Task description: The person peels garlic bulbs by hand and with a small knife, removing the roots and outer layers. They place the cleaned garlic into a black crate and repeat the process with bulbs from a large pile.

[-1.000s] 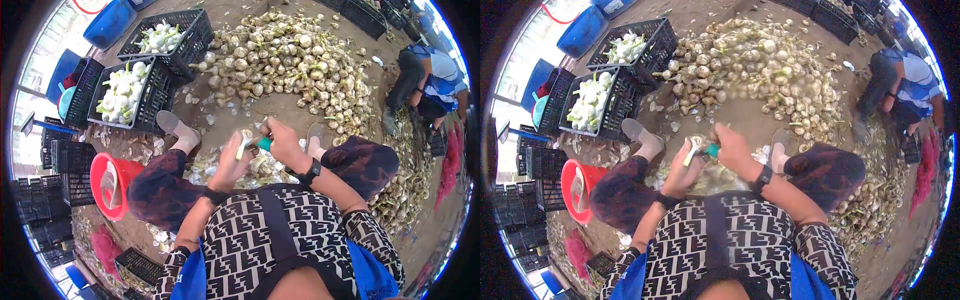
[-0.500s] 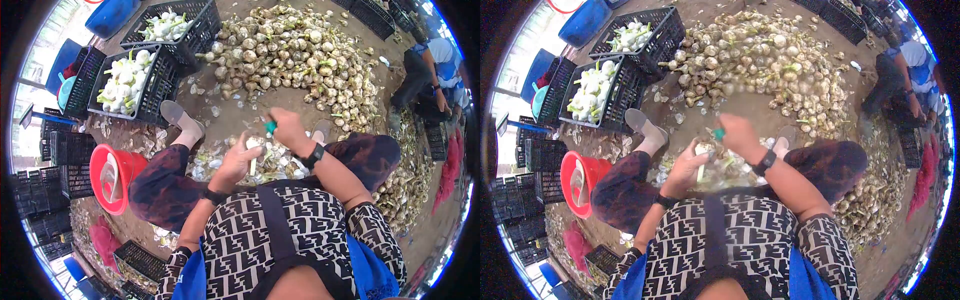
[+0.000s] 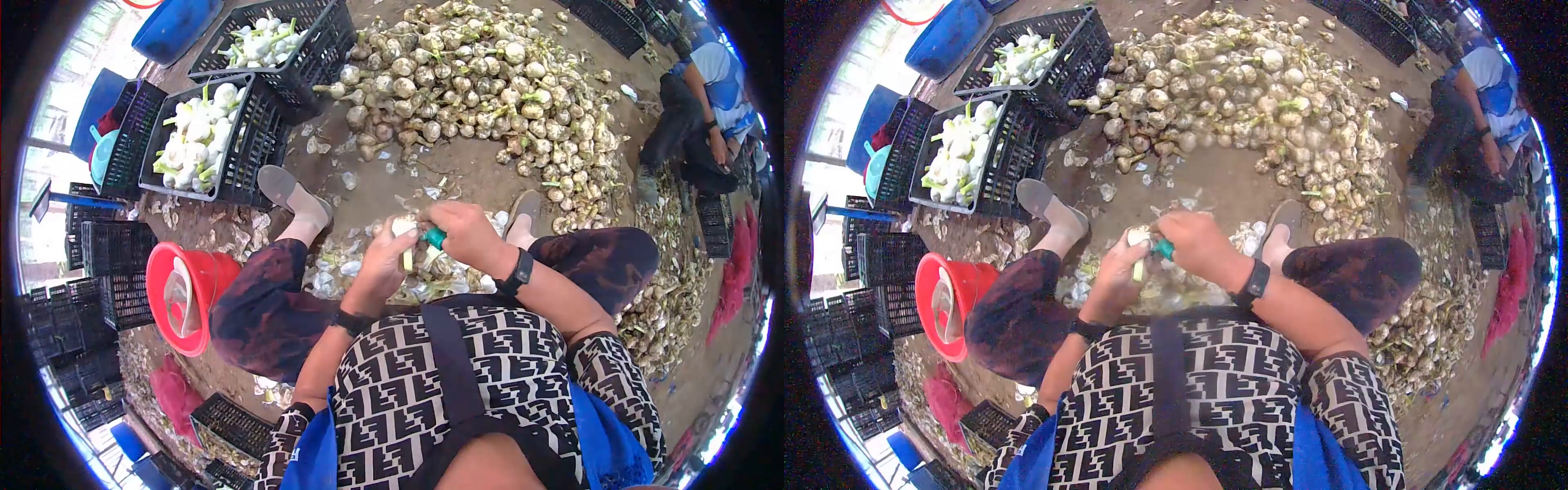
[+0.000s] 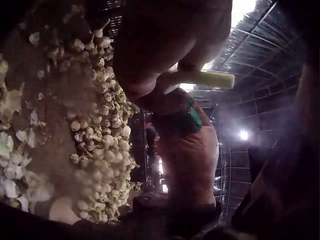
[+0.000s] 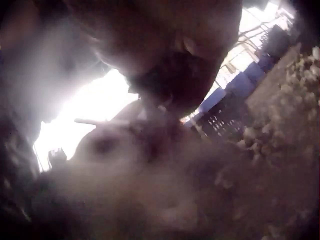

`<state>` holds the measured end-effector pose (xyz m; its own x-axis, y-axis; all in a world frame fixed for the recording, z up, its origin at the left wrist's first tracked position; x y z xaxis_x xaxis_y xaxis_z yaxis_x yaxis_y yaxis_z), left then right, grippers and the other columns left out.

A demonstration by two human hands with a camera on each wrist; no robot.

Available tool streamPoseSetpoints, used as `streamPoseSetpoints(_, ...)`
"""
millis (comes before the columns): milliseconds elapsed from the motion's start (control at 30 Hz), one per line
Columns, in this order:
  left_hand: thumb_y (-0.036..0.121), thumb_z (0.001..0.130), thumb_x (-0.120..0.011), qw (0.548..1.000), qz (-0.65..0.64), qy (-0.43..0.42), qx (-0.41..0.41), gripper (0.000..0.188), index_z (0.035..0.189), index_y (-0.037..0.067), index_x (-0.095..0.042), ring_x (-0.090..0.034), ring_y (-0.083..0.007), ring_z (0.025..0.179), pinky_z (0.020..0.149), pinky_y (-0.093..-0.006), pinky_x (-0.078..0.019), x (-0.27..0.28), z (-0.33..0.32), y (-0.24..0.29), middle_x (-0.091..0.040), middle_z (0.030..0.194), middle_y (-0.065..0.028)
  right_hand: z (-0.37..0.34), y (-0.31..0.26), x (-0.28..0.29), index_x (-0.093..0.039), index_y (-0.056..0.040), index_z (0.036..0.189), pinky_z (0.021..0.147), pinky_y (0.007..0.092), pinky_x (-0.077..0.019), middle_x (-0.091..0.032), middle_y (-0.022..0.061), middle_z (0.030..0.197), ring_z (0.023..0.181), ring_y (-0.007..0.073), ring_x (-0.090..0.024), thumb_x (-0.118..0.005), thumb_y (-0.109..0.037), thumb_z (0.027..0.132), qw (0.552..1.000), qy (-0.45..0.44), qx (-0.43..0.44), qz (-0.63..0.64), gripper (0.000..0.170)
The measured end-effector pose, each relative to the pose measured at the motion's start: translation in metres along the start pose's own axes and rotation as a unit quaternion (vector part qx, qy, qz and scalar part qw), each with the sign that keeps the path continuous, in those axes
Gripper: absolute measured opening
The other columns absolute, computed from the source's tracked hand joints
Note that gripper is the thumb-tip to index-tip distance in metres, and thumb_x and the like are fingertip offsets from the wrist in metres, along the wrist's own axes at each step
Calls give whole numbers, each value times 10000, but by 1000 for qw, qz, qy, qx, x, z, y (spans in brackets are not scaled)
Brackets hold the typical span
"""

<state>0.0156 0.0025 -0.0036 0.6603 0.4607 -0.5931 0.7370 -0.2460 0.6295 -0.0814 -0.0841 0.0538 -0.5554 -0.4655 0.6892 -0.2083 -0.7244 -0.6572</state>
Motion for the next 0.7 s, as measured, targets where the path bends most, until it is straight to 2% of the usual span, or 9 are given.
streamPoseSetpoints(200, 59, 782, -538, 991, 127, -26, 20, 401, 1140, 11, -367, -537, -134, 737, 623, -259, -459, -7, 3, 1, -523, 916, -75, -1, 8, 6, -504, -34, 778, 629, 384, -445, -553, 133, 745, 737, 312, -555, -560, -35, 640, 998, -2, -5, -60, 149)
streamPoseSetpoints(267, 45, 742, -540, 967, 227, -115, -10, 450, 1150, 5, -356, -540, -141, 740, 624, -263, -460, -23, -4, 2, -523, 906, -83, 1, 30, 4, -514, -27, 783, 637, 386, -447, -556, 147, 752, 748, 319, -555, -553, -31, 644, 999, 1, -43, -18, 145)
streamPoseSetpoints(333, 1, 724, -547, 967, 223, -121, -2, 514, 1184, 3, -317, -558, -162, 823, 702, -277, -474, -23, -5, 2, -525, 962, -106, -5, 72, -5, -530, -25, 787, 615, 412, -449, -567, 160, 759, 733, 339, -563, -552, -40, 659, 975, -7, -136, -173, 131)
streamPoseSetpoints(400, -58, 692, -556, 974, 186, -88, -98, 605, 1220, -5, -267, -550, -190, 961, 812, -301, -463, -25, -5, 15, -516, 1035, -136, -9, 85, 0, -536, -11, 785, 595, 433, -455, -578, 172, 766, 706, 362, -570, -536, -43, 682, 962, -36, -186, -197, 108)
streamPoseSetpoints(500, -65, 686, -581, 924, 341, -14, -174, 687, 1264, 8, -217, -512, -189, 1058, 882, -301, -427, -12, 0, 21, -521, 1110, -157, -16, 76, -4, -531, -44, 875, 672, 445, -438, -585, 192, 835, 778, 377, -565, -548, -30, 678, 919, -234, -269, -171, 198)
streamPoseSetpoints(533, -40, 695, -600, 896, 392, 6, -210, 708, 1279, 17, -203, -517, -173, 1047, 873, -292, -427, -9, 2, 23, -538, 1123, -156, -18, 74, -7, -531, -44, 875, 672, 445, -438, -585, 192, 835, 778, 377, -565, -548, -30, 678, 919, -234, -267, -170, 198)
streamPoseSetpoints(600, -52, 694, -593, 880, 434, 45, -186, 708, 1281, 28, -206, -526, -177, 1041, 870, -297, -430, -2, 3, 21, -549, 1112, -146, -10, 50, 2, -529, -33, 857, 683, 434, -432, -586, 192, 815, 812, 390, -550, -523, -37, 684, 989, -54, -136, -23, 173)
streamPoseSetpoints(667, -21, 695, -614, 837, 510, 35, -194, 754, 1317, 39, -192, -545, -290, 1037, 836, -327, -452, -1, 6, 19, -487, 1169, -199, -2, 34, 12, -540, -26, 928, 726, 425, -430, -584, 194, 882, 861, 397, -536, -483, 5, 680, 986, -54, -143, 72, 256)
streamPoseSetpoints(700, 13, 693, -638, 773, 593, 62, -219, 806, 1341, 63, -161, -553, -333, 1009, 805, -352, -463, 1, 7, 18, -499, 1165, -213, 2, 25, 13, -554, -29, 1013, 765, 424, -436, -585, 196, 958, 895, 390, -540, -466, 31, 679, 986, -66, -133, 78, 350)
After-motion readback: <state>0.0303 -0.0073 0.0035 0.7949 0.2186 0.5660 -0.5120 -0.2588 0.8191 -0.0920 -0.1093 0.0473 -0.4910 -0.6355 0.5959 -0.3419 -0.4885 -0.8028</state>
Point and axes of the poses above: each hand's wrist, its own z-axis towards the middle knuckle, its own x-axis out of the back of the hand, y = z × x, the point moved 5 cm from there along z, towards the middle knuckle
